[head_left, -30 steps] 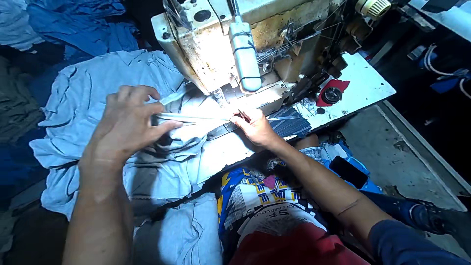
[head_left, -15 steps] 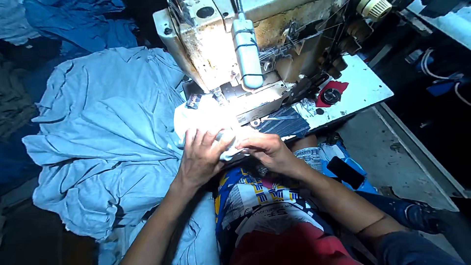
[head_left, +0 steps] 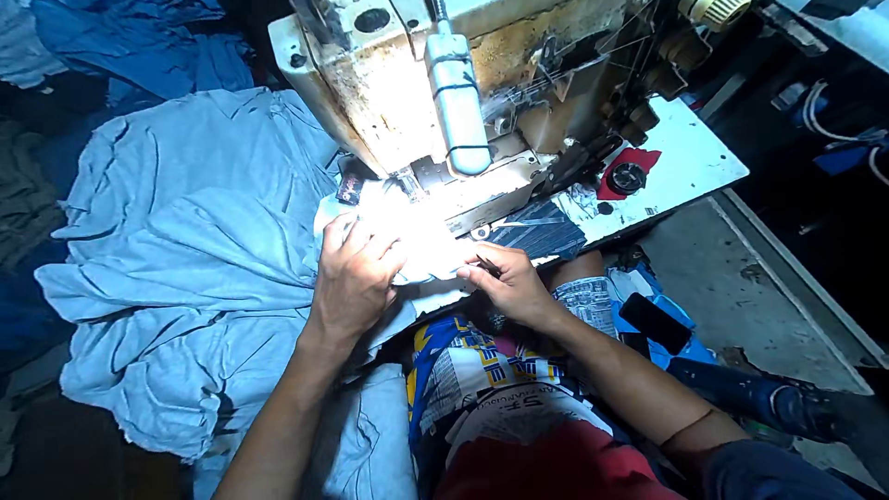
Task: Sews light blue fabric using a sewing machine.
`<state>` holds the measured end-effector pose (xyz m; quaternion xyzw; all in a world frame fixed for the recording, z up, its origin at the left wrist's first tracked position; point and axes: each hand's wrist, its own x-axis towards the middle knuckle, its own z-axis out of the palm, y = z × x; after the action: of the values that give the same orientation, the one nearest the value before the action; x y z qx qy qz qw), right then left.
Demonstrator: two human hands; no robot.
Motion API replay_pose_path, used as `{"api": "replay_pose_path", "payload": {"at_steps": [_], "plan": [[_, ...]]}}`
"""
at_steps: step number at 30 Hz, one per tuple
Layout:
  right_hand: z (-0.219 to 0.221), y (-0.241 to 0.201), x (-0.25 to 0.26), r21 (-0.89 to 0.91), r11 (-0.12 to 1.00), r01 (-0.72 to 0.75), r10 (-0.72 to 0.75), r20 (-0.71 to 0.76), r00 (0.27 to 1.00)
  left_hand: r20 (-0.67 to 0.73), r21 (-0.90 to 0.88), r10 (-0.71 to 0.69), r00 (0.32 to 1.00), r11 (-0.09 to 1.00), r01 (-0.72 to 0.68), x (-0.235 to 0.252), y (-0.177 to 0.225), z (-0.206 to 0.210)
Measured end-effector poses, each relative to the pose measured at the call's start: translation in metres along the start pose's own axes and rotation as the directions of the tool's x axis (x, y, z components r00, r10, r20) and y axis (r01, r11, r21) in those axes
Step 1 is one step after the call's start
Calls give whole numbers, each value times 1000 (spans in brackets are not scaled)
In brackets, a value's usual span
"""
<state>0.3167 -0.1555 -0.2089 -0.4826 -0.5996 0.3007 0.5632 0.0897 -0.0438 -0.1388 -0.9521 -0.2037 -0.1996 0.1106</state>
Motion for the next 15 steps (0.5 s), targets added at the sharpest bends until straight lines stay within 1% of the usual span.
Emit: {"api": "replay_pose_path", "payload": {"at_steps": [2, 6, 9, 11, 13, 15], "plan": [[2, 0, 10, -7, 1000, -10, 10, -6, 1000, -7, 14, 3, 1000, 1000, -3, 4, -9, 1], [9, 3, 30, 0, 1000, 12, -12, -22, 1000, -23, 42, 27, 999, 999, -26, 13, -30, 3], [14, 4, 41, 1, 999, 38, -38, -50, 998, -12, 51, 24, 1000, 998, -23, 17, -39, -1], [16, 6, 47, 7, 998, 67, -67, -59, 996, 29, 28, 38, 999, 999, -39, 20, -43, -10], [18, 9, 50, 4, 996, 85, -84, -63, 994, 120, -18, 54, 991, 998, -52, 20, -49, -21], [18, 11, 51, 4, 996, 87, -87, -65, 994, 218, -31, 31, 975, 999, -25, 17, -60, -31]]}}
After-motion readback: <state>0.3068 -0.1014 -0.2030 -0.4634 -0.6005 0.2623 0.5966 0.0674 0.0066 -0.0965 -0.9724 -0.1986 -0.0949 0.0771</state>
